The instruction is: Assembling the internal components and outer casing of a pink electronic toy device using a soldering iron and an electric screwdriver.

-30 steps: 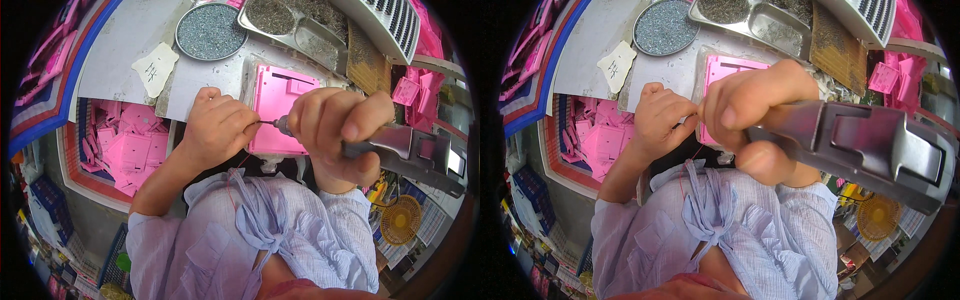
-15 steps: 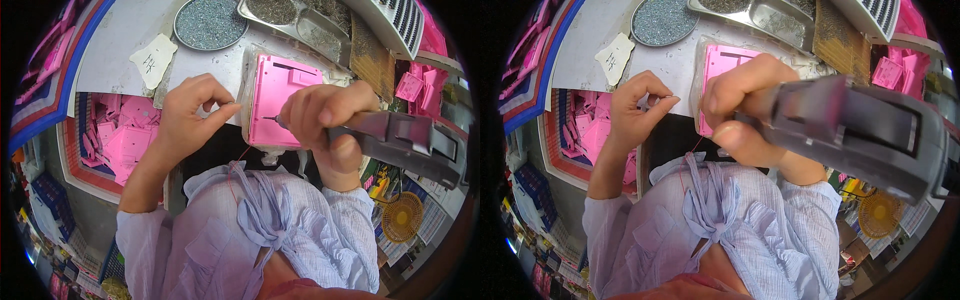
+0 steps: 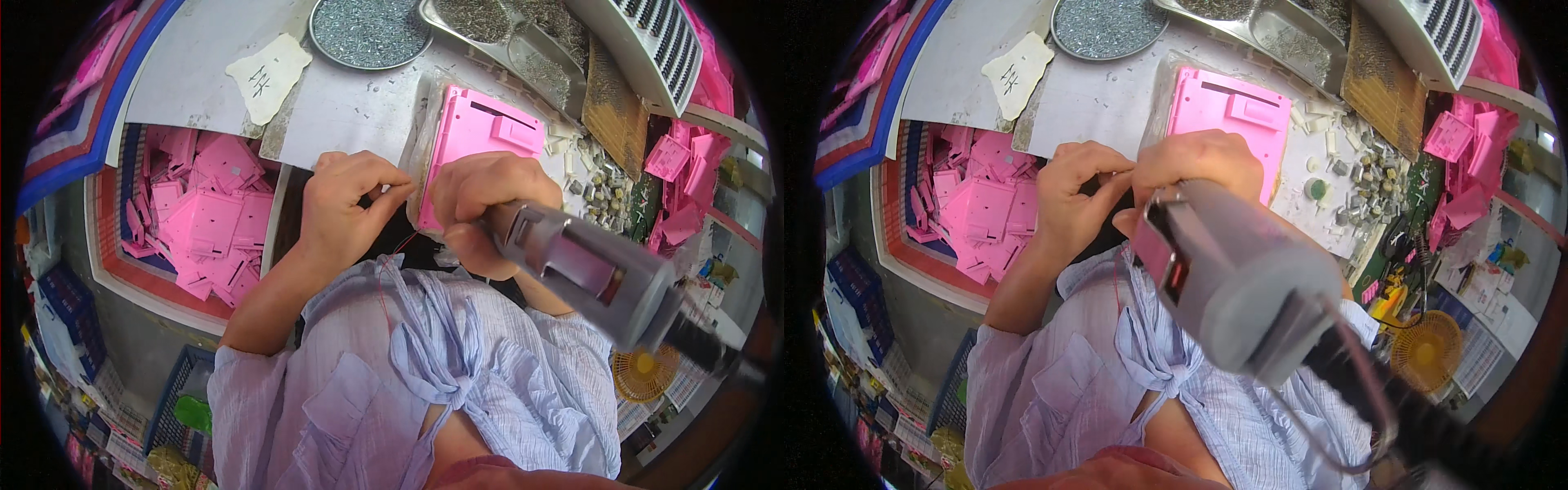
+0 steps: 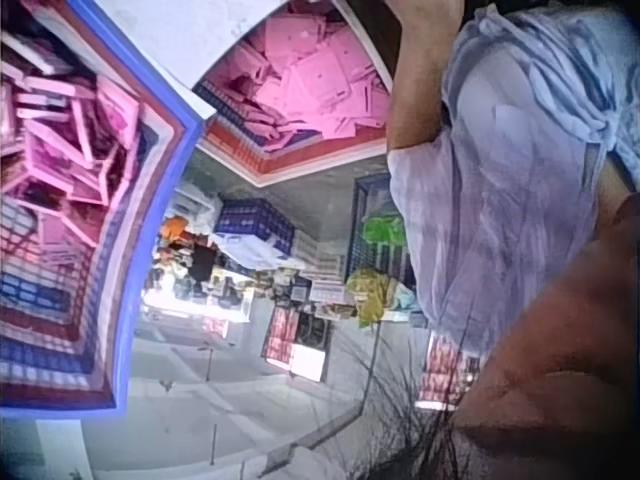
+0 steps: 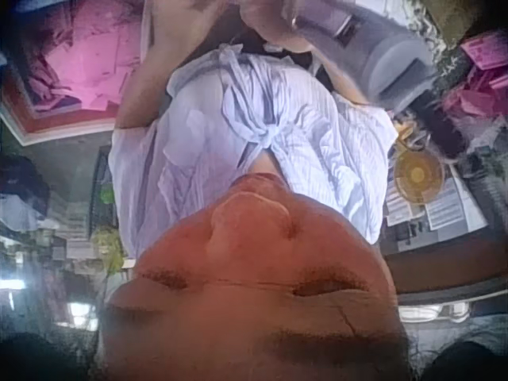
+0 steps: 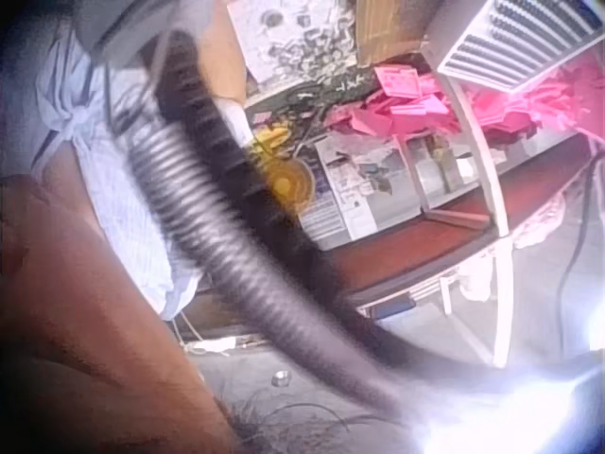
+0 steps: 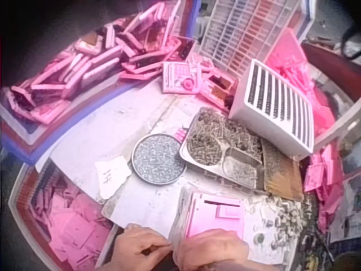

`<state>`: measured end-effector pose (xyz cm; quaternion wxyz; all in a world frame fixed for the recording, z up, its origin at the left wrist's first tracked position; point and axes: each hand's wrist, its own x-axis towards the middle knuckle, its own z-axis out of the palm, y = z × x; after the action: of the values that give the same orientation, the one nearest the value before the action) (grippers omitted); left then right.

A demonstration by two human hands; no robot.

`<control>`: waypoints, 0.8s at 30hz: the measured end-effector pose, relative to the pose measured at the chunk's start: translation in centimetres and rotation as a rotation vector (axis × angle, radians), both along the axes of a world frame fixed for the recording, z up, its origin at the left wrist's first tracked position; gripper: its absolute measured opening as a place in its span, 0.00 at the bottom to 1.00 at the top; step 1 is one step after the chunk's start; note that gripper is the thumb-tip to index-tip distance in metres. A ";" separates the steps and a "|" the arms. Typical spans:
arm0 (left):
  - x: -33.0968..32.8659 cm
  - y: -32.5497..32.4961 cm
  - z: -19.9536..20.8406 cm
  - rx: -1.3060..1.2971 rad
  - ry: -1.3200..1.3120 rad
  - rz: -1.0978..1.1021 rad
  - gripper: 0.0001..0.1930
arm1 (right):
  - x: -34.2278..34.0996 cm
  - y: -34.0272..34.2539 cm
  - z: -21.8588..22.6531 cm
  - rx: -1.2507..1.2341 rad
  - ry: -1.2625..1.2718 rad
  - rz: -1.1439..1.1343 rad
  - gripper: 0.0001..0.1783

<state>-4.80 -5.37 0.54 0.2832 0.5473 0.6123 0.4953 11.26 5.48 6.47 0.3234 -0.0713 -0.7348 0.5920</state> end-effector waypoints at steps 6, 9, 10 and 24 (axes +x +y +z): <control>1.0 -0.1 -0.9 0.104 0.211 -0.017 0.07 | 0.3 0.9 0.5 -0.148 0.094 -0.013 0.12; 1.3 0.4 -0.6 0.144 0.202 -0.005 0.07 | 0.5 0.9 2.5 -0.289 0.259 0.074 0.18; 1.5 0.5 -0.5 0.149 0.188 -0.013 0.07 | 0.6 0.9 2.8 -0.329 0.325 0.128 0.18; -0.1 0.8 1.1 0.102 0.371 -0.301 0.04 | 2.2 -0.3 1.7 -0.319 0.303 0.113 0.15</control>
<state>-4.95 -4.59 1.62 0.2088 0.7275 0.5396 0.3688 13.49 5.19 8.15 0.3811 0.0092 -0.5777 0.7218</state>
